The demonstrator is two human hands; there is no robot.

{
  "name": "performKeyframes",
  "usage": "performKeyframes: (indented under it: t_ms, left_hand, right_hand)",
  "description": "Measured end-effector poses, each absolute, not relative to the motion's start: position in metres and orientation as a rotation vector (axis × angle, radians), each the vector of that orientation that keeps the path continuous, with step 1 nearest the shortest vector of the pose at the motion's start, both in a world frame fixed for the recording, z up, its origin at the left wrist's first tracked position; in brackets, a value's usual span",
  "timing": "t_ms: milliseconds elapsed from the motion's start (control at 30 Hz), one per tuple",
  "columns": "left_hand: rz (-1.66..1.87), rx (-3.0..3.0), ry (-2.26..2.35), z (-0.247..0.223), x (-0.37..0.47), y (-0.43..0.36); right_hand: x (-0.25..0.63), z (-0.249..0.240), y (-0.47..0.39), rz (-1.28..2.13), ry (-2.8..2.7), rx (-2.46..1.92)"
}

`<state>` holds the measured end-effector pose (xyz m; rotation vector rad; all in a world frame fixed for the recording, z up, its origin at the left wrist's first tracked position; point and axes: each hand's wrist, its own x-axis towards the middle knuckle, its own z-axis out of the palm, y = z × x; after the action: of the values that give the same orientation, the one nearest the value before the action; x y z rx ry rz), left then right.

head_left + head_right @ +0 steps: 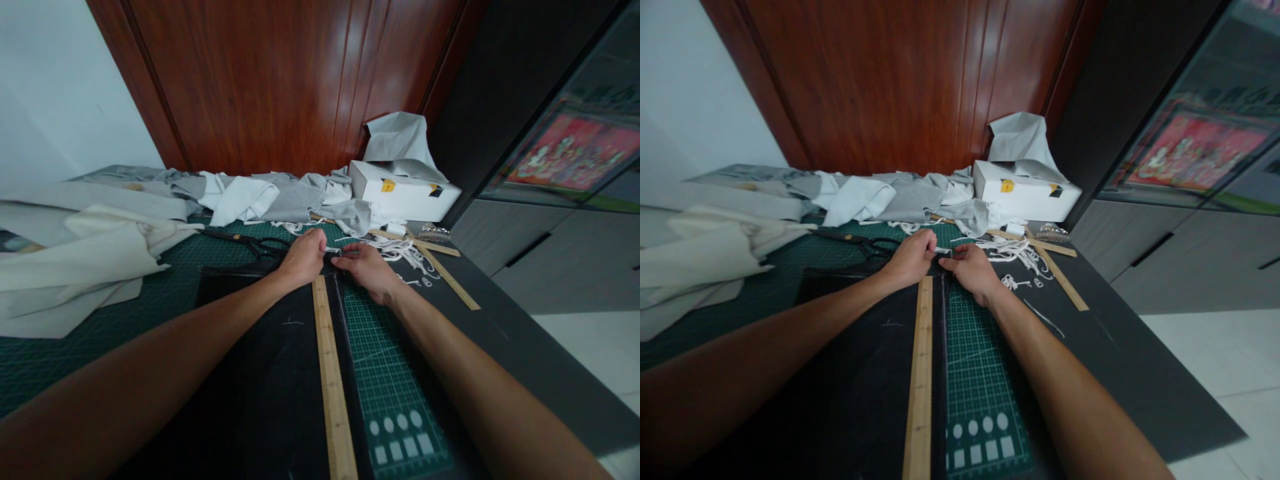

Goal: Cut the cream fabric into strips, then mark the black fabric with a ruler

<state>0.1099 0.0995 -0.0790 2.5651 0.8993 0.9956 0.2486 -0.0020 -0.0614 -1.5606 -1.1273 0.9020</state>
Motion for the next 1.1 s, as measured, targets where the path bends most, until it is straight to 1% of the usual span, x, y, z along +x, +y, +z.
performKeyframes:
  t_ms: [167, 300, 433, 600, 733, 833, 933, 1100]
  left_hand:
    - [0.988, 2.575, 0.913, -0.080, 0.111, 0.098]
    - [0.970, 2.589, 0.934, -0.080, 0.111, 0.095]
    - [0.948, 2.610, 0.957, -0.079, 0.110, 0.093]
    - [0.940, 2.642, 0.987, -0.078, 0.108, 0.091]
    - [1.004, 2.661, 1.043, -0.079, 0.105, 0.090]
    - [0.987, 2.681, 1.040, -0.080, 0.105, 0.092]
    - [0.897, 2.710, 1.018, -0.081, 0.106, 0.096]
    - [0.784, 2.826, 0.981, -0.077, 0.105, 0.094]
  right_hand:
    - [0.250, -0.051, -0.012, 1.100, -1.162, -1.565]
    - [0.253, -0.047, -0.014, 1.135, -1.225, -1.621]
    - [0.257, -0.049, -0.012, 1.000, -1.319, -1.721]
    - [0.263, -0.055, -0.009, 0.680, -1.544, -1.846]
    - [0.265, -0.054, -0.010, 0.515, -1.803, -1.785]
    - [0.266, -0.053, -0.012, 0.404, -1.951, -1.689]
    - [0.269, -0.054, -0.012, 0.356, -2.069, -1.582]
    - [0.277, -0.061, -0.010, 0.407, -2.168, -1.523]
